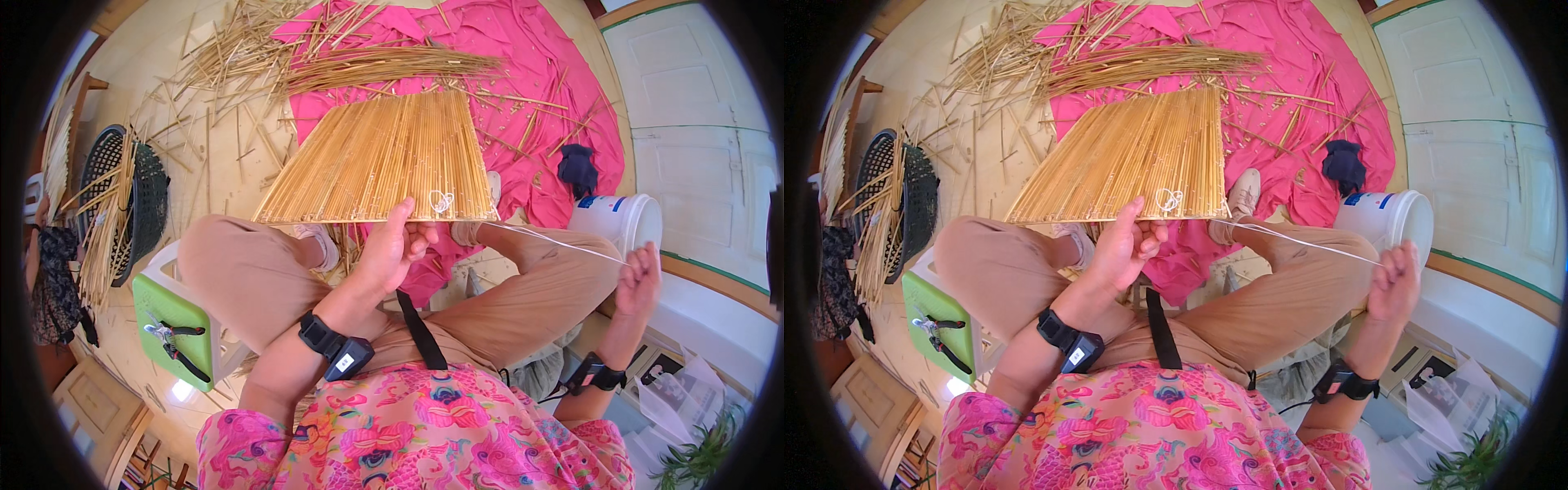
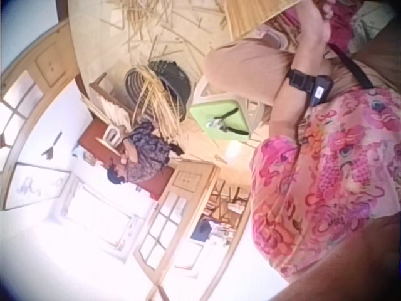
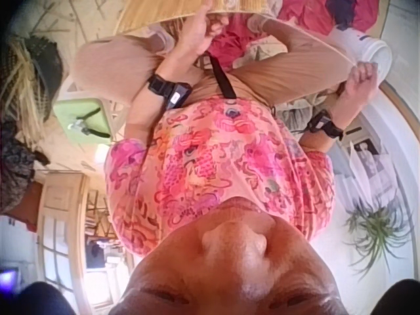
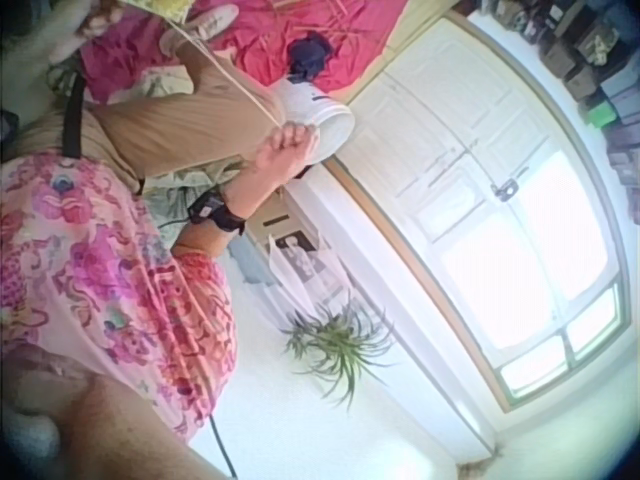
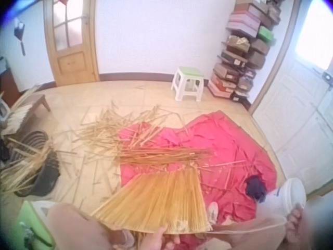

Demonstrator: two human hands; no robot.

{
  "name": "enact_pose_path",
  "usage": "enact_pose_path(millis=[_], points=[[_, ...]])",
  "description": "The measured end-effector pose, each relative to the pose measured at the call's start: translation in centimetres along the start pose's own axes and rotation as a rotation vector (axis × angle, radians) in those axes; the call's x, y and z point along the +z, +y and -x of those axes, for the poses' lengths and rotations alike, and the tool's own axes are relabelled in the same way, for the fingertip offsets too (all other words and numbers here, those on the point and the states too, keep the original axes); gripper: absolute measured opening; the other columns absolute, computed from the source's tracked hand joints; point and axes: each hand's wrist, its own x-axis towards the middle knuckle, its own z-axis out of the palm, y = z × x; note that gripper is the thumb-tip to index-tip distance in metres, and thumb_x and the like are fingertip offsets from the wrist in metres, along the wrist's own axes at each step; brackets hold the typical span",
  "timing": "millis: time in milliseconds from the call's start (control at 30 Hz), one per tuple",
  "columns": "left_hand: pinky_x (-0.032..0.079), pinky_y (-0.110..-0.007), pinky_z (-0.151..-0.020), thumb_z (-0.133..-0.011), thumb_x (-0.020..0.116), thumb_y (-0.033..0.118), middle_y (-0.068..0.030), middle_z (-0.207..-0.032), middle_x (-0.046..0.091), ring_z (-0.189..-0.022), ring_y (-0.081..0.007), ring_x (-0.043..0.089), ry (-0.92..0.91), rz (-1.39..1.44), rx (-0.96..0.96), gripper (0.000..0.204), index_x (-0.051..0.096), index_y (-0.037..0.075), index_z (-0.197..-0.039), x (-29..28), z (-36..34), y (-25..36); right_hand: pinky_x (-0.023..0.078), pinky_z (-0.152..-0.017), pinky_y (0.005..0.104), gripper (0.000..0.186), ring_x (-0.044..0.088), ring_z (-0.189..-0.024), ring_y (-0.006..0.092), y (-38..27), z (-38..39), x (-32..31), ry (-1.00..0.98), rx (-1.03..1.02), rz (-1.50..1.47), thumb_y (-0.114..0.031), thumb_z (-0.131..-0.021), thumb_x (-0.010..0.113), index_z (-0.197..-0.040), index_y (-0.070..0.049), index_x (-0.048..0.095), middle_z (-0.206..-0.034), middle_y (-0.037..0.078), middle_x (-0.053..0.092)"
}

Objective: The person sews together the edges of a bamboo mat using a needle and thread, folding the material to create a conical hat. They manipulate the mat with both hands and pull the thread through multiple points to secure the seam while sitting on the floor.

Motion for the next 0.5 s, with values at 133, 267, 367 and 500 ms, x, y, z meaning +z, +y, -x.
enact_pose_path(millis=[133,267,367,500], points=[[0.034,-0.022,-0.049,-0.1,0.042,0.038,-0.0068,-0.07,0.06,-0.053,-0.0083,0.043,0.013,0.003,-0.017,0.034,0.056,0.007,-0.093,0.1,0.0,0.1,0.021,-0.038,0.0206,0.02,0.027,-0.05,0.005,-3.9,-1.2,-6.6,0.012,-0.093,-0.134,-0.016,-0.099,0.05,-0.081,-0.009,0.045,-0.063,-0.005,0.032],[0.034,-0.022,-0.049,-0.1,0.041,0.036,-0.0071,-0.07,0.06,-0.053,-0.0084,0.043,0.01,0.01,-0.013,0.033,0.055,0.007,-0.094,0.1,0.0,0.1,0.02,-0.038,0.0223,0.027,0.024,-0.047,0.0072,-6.6,-2.2,-11.1,0.204,-0.199,-0.15,-0.014,-0.1,0.047,-0.074,-0.009,0.039,-0.061,-0.003,0.031],[0.034,-0.022,-0.048,-0.1,0.041,0.036,-0.0074,-0.07,0.059,-0.053,-0.0086,0.043,0.031,0.003,-0.01,0.033,0.055,0.007,-0.094,0.4,0.2,0.5,0.02,-0.039,0.0244,0.031,0.019,-0.045,0.0107,-8.2,-3.6,-15.4,0.362,-0.308,-0.171,-0.009,-0.1,0.043,-0.07,-0.009,0.034,-0.06,-0.002,0.03],[0.033,-0.022,-0.047,-0.1,0.041,0.036,-0.0076,-0.07,0.059,-0.053,-0.0089,0.043,0.032,0.03,-0.031,0.033,0.055,0.006,-0.094,0.4,0.2,0.5,0.025,-0.043,0.0253,0.028,0.025,-0.049,0.011,-11.3,-6.5,-27.4,0.402,-0.52,-0.038,-0.012,-0.098,0.049,-0.072,-0.008,0.037,-0.063,-0.002,0.032]])
